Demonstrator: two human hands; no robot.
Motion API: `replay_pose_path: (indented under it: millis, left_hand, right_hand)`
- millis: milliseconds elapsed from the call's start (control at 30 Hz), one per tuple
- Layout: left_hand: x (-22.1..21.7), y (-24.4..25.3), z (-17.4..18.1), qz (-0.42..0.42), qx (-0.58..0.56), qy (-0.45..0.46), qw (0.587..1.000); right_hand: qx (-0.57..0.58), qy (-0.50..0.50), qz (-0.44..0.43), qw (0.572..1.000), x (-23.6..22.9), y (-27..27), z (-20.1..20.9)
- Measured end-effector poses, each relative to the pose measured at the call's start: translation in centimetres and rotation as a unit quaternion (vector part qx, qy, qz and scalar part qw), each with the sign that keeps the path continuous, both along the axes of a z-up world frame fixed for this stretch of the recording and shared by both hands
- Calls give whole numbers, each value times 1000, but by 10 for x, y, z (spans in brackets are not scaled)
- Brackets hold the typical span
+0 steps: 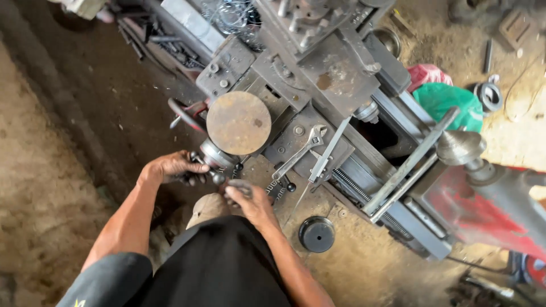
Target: The person operates a metal lathe, turning a cylindrical metal workpiece mounted in the chuck. They use both hands to manipulate the handwheels and levers, adjusting the tool carriage and cross-slide while the workpiece rotates. The person briefly picks up a thin metal rod from the floor and returns it to the machine area.
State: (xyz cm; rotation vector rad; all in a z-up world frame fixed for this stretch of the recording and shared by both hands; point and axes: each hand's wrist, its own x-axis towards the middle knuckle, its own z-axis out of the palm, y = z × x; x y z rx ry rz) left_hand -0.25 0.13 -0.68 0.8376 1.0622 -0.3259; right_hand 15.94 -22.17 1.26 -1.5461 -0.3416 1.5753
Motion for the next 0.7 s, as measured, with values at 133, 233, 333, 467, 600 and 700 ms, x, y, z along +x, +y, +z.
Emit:
replay_pose_path:
  millis: [133, 233, 333, 467, 600, 700]
  left_hand:
    - [-6, -13, -2, -45, 94, 30, 994]
    - [2, -4, 17, -81, 125, 71, 986]
    - [4, -3, 21, -83, 128, 85, 985]
    - [4, -10, 29, -46, 119, 88, 988]
    - [3, -9, 24, -88, 191, 107, 972]
    - [2, -19, 15, -158, 265, 173, 935]
  right_hand:
    - [4, -67, -73, 995, 43, -52, 62]
    - [17, -100, -120, 988, 74, -86, 69]
    - [29, -124, -161, 979, 100, -113, 68]
    - [55, -136, -231, 962, 117, -134, 70]
    - [48, -169, -236, 956, 126, -139, 71]
    - [72, -222, -214, 949, 132, -153, 82]
